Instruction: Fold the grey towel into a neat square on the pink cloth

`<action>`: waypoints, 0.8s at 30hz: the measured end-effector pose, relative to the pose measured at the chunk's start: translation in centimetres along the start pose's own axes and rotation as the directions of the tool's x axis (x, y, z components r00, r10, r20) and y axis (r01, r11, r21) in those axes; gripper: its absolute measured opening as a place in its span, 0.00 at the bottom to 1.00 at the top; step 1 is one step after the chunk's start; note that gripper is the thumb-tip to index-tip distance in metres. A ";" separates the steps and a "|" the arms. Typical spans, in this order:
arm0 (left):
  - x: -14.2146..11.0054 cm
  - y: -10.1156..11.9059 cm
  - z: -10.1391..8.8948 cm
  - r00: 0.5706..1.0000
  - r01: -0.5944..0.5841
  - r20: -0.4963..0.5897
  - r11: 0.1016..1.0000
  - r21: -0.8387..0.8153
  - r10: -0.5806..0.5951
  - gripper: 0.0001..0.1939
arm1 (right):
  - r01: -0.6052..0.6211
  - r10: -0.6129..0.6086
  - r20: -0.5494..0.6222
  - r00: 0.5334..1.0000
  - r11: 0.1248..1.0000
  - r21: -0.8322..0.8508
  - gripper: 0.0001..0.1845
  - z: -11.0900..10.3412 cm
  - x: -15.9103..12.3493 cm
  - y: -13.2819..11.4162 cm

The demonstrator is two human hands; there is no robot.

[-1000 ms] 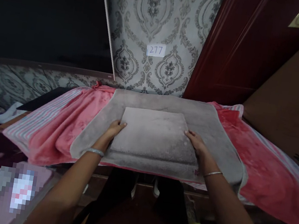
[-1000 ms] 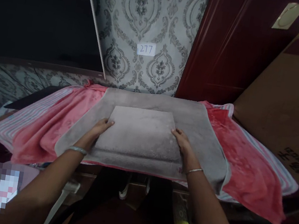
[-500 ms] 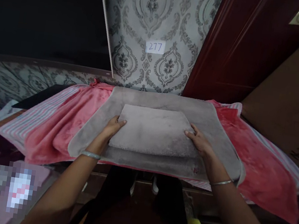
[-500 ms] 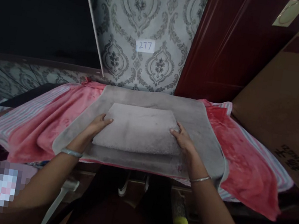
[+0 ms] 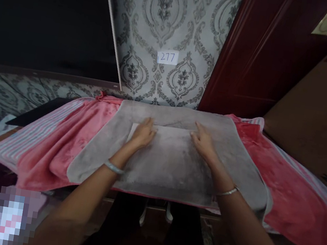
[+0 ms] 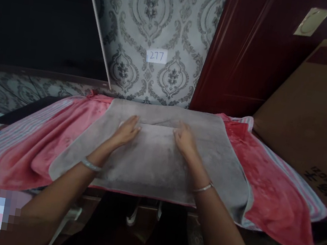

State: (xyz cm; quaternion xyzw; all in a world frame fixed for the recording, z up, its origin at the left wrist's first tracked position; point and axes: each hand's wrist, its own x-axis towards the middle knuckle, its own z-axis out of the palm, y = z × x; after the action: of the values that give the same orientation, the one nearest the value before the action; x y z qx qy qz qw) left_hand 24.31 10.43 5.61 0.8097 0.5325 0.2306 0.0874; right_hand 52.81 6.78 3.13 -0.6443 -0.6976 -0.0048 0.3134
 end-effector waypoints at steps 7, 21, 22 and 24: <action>2.6 2.9 6.5 0.992 -0.021 0.130 0.975 0.223 -0.009 0.31 | -0.052 0.102 0.152 0.983 0.951 -0.305 0.28 6.3 0.3 -2.8; 1.7 0.4 7.1 0.982 -0.012 0.183 0.964 0.267 -0.038 0.33 | -0.037 0.090 0.152 0.984 0.946 -0.322 0.28 8.1 -0.9 -1.6; 1.5 -0.5 6.5 0.982 0.013 0.177 0.963 0.268 -0.062 0.33 | -0.035 0.088 0.150 0.985 0.946 -0.322 0.28 8.1 -0.9 -1.6; 0.9 -2.6 5.1 0.981 0.084 0.148 0.965 0.250 -0.123 0.32 | -0.030 0.083 0.152 0.985 0.947 -0.321 0.28 8.0 -0.9 -1.7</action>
State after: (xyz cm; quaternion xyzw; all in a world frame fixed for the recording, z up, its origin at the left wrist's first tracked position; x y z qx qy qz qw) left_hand 24.91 12.84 0.35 0.8013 0.5895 0.0923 0.0430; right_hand 47.82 8.96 -3.06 -0.7043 -0.6923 -0.0548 0.1475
